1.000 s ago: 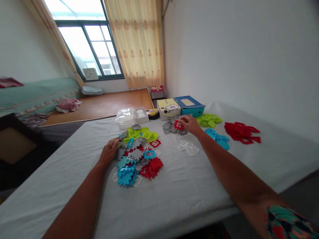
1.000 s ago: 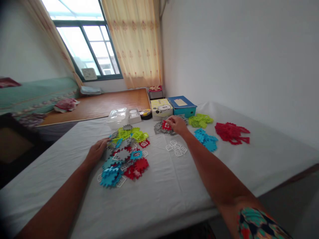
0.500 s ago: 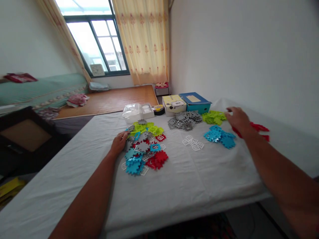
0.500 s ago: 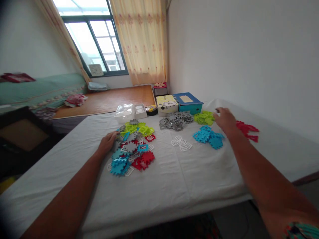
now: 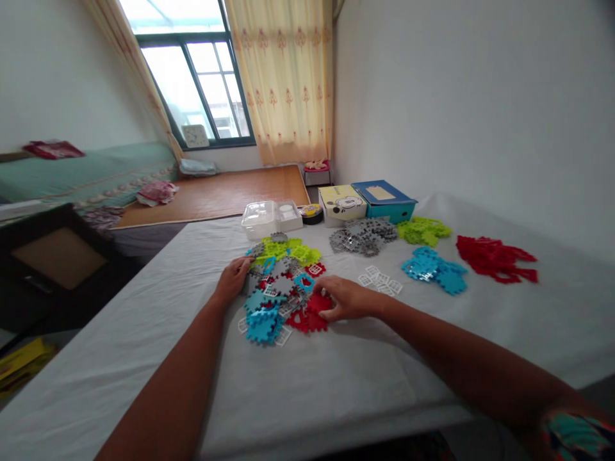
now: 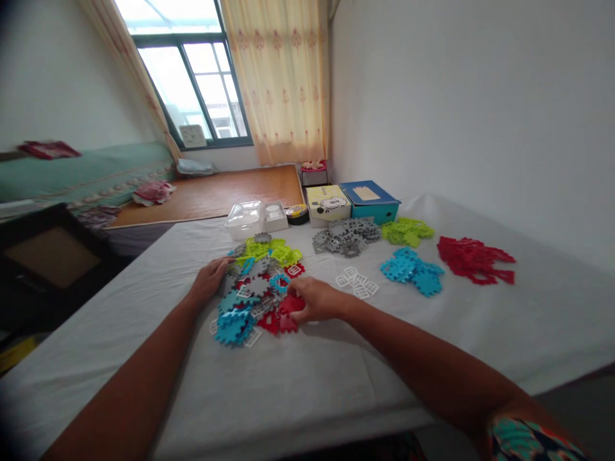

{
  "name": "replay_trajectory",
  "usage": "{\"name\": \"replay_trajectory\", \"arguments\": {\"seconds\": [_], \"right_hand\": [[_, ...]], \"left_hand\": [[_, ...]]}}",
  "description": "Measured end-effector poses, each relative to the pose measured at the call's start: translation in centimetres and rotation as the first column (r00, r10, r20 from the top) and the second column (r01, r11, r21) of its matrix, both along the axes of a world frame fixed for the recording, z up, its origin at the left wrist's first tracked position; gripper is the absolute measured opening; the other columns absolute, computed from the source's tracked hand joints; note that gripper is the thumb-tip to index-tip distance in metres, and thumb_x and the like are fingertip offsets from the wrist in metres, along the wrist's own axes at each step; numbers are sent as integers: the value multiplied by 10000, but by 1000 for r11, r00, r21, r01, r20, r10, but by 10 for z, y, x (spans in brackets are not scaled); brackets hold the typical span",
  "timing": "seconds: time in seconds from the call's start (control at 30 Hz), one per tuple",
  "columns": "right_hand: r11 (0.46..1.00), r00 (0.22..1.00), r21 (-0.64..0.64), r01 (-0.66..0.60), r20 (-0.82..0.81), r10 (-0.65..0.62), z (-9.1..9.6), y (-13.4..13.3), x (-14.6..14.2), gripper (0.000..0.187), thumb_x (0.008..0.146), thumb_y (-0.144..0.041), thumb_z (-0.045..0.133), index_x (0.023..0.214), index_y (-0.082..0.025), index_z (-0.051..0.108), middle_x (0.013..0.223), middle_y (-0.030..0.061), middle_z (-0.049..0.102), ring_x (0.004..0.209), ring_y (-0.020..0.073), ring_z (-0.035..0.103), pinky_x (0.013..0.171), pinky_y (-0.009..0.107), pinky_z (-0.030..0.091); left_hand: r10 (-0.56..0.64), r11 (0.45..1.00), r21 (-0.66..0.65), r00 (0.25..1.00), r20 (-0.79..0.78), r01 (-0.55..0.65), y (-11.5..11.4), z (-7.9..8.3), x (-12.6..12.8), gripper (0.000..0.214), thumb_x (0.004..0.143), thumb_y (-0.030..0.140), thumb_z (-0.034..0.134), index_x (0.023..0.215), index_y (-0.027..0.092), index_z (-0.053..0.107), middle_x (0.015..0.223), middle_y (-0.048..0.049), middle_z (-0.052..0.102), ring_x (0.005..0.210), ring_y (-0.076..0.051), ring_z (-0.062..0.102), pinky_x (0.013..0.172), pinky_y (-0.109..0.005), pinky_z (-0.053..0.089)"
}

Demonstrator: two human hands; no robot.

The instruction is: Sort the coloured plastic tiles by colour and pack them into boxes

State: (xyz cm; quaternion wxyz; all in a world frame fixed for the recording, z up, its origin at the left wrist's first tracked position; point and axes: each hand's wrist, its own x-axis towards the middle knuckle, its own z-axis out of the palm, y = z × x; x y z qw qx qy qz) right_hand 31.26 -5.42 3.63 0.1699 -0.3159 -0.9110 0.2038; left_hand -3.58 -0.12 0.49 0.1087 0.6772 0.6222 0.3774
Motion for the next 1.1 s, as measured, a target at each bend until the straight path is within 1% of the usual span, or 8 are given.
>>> {"name": "replay_trajectory", "arguments": {"seconds": [0.17, 0.27, 0.47, 0.57, 0.67, 0.8, 0.87, 1.1], "right_hand": [[971, 994, -239, -15, -112, -12, 19, 43, 58, 316, 769, -297, 636, 1062, -179, 650, 1001, 51, 680, 889, 168, 621, 748, 260, 494], [935, 917, -148, 322, -195, -347, 30, 74, 114, 316, 799, -309, 602, 1080, -173, 650, 1054, 69, 683, 903, 172, 626, 790, 277, 491], [201, 235, 273, 941, -95, -967, 21, 83, 261, 389, 761, -406, 652, 1069, -170, 673, 1037, 183, 667, 1014, 329, 578, 821, 458, 452], [64, 60, 295, 953, 22, -998, 13, 78, 300, 443, 789, -474, 618, 1114, -177, 667, 1145, 254, 615, 1141, 427, 480, 807, 558, 415], [187, 214, 346, 919, -40, -976, 17, 82, 275, 420, 833, -450, 570, 1137, -173, 655, 1219, 229, 593, 1172, 407, 467, 865, 556, 404], [785, 837, 305, 539, -96, -538, 24, 82, 153, 299, 869, -315, 548, 1112, -182, 662, 1132, 107, 672, 1054, 234, 598, 951, 375, 431], [941, 980, 277, 194, -4, -200, 20, 73, 84, 271, 868, -281, 565, 1104, -193, 666, 1133, 88, 676, 1061, 219, 596, 964, 364, 425], [972, 999, 231, -45, 19, 42, -15, 46, -20, 280, 895, -164, 519, 1137, -200, 653, 1153, 103, 663, 1068, 206, 571, 973, 375, 403]], "left_hand": [[7, 1000, 7, 1000, -4, -7, 2, -1, -3, 517, 835, 555, 375, 1003, 198, 710, 1169, -68, 680, 1139, -246, 573, 1052, -394, 391], [11, 1000, 11, 1000, -10, -11, 3, -2, -6, 508, 827, 549, 390, 1005, 195, 708, 1165, -68, 683, 1124, -259, 586, 1039, -401, 407], [14, 1000, 0, 1000, -8, -14, 4, -3, -8, 511, 825, 544, 402, 1034, 184, 699, 1176, -80, 680, 1118, -268, 597, 1026, -406, 419], [17, 1000, -2, 1000, -20, -17, 4, -3, -5, 515, 830, 542, 388, 1024, 181, 701, 1160, -84, 686, 1124, -264, 594, 1028, -404, 416], [14, 1000, 5, 999, -31, -13, 4, -2, -2, 510, 834, 534, 384, 1009, 178, 705, 1142, -91, 691, 1124, -257, 594, 1028, -389, 415], [6, 1000, 7, 999, -37, -6, 4, -3, -1, 492, 842, 522, 384, 1002, 184, 704, 1139, -81, 692, 1120, -250, 595, 1029, -388, 414], [2, 1000, -3, 999, -36, -2, 4, -4, -1, 500, 844, 521, 382, 1010, 175, 704, 1144, -86, 689, 1118, -248, 594, 1032, -385, 409], [-18, 1000, -1, 1000, -1, 18, 3, -5, -3, 509, 854, 536, 392, 1017, 174, 710, 1143, -83, 688, 1103, -252, 598, 1016, -381, 418]]}}
